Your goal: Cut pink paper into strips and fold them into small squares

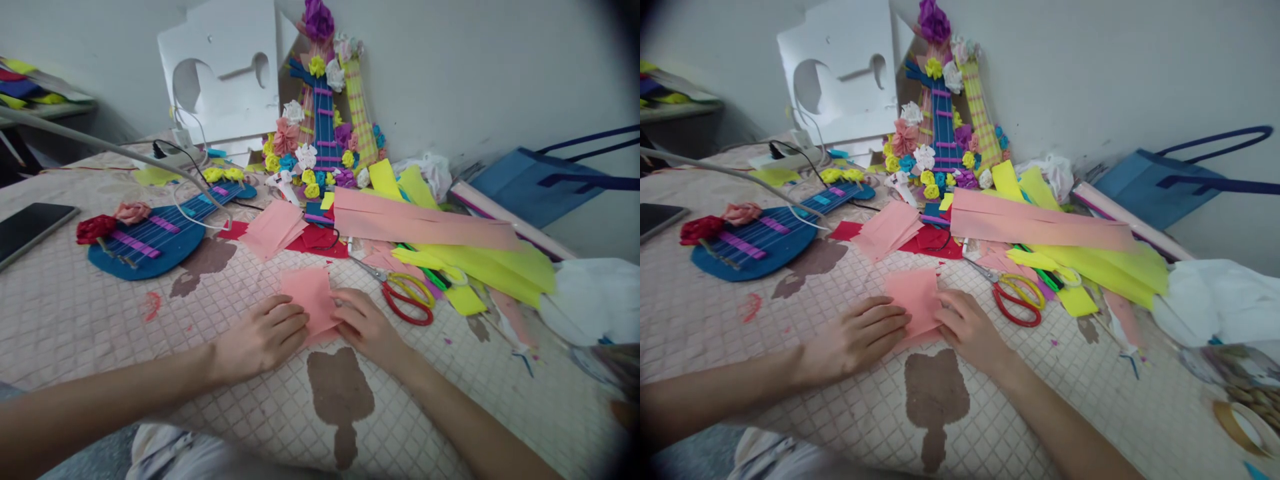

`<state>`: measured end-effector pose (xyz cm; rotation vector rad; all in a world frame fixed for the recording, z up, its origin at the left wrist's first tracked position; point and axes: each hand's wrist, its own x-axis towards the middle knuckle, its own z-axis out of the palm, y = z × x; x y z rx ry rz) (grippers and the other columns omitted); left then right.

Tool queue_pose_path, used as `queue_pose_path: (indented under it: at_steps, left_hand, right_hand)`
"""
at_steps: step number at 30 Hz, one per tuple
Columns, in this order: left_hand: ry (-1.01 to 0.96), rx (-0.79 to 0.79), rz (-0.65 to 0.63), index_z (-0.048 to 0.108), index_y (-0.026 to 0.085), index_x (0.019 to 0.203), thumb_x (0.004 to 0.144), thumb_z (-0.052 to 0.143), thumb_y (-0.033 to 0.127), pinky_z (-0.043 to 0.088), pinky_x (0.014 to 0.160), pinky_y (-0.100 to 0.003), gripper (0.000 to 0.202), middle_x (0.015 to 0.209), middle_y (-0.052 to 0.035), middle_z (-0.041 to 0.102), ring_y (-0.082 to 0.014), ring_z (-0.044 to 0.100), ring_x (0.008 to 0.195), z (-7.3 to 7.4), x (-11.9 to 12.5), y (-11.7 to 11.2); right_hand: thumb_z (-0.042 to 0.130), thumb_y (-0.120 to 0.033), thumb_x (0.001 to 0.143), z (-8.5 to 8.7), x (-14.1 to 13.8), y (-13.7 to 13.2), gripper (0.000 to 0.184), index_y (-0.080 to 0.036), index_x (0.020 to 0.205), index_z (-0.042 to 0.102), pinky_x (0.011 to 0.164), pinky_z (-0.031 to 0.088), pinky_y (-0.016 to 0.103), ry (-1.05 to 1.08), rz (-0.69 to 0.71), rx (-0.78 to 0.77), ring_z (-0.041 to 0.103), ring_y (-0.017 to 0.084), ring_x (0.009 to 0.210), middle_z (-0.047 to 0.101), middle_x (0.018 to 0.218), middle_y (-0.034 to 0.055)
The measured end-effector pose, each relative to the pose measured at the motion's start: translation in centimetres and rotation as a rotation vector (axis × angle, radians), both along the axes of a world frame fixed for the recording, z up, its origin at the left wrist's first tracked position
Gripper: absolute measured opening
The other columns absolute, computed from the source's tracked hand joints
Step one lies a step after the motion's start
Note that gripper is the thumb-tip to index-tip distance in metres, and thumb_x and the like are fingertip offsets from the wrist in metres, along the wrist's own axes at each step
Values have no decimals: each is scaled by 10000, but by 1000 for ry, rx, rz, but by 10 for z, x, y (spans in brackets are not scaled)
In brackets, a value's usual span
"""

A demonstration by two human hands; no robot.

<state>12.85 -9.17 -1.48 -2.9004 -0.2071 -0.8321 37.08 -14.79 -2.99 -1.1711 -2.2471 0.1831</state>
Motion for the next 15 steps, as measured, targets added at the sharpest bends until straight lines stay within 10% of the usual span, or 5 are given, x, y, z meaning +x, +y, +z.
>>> queue_pose_path:
  at_steps: [15]
  left_hand:
    - [22,27,-66,646,89,950,937,415,96,501,933,-394,232,1000,-92,696,-198,627,993,-4,-3,0]
  right_hand:
    - [447,-100,923,0,0,-4,212,-131,1039,622,937,492,402,-181,153,110,569,215,1101,675,1081,109]
